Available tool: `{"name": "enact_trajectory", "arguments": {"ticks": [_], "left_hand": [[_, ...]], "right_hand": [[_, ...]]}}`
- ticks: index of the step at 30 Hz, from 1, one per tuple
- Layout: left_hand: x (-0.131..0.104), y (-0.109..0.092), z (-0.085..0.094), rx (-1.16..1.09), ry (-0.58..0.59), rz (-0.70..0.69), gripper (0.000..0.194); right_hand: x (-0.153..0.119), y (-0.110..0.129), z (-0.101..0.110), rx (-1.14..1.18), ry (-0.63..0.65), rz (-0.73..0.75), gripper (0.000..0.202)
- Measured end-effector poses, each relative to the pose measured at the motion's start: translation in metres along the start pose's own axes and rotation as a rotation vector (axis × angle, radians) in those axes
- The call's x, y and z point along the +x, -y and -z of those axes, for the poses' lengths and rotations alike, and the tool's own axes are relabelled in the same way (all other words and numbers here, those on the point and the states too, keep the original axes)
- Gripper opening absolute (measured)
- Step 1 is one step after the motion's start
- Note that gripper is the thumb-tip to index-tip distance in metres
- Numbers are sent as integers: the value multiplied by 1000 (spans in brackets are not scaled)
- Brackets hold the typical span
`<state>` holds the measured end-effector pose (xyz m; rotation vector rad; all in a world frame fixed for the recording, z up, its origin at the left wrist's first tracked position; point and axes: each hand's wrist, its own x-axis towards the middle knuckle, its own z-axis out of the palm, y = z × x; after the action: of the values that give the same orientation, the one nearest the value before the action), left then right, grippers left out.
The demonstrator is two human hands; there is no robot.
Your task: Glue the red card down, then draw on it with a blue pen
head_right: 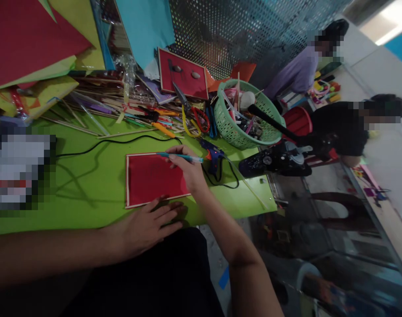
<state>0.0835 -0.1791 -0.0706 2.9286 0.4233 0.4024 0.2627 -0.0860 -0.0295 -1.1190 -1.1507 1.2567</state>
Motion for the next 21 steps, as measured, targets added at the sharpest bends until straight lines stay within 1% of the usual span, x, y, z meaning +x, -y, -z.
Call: {"name": "enact_trajectory", "arguments": {"ticks": [5, 9, 13, 18, 21], "left_hand": [[0, 0, -2, -23, 25, -10, 49], [-1, 0, -3, -43, 54, -3, 49], [0, 0, -1, -66, 74, -4, 49], [0, 1, 0, -56, 45, -9, 47], [-1, 0, -2, -49, 39, -7, 47]], "right_hand": [[5, -10, -4, -93, -1, 43, 16], [6, -19, -4, -148, 4, 9, 23], [4, -19, -2, -179, -5, 13, 22], [1, -17, -4, -274, 40, 36, 22], [0, -17, -5, -282, 62, 64, 21]]}}
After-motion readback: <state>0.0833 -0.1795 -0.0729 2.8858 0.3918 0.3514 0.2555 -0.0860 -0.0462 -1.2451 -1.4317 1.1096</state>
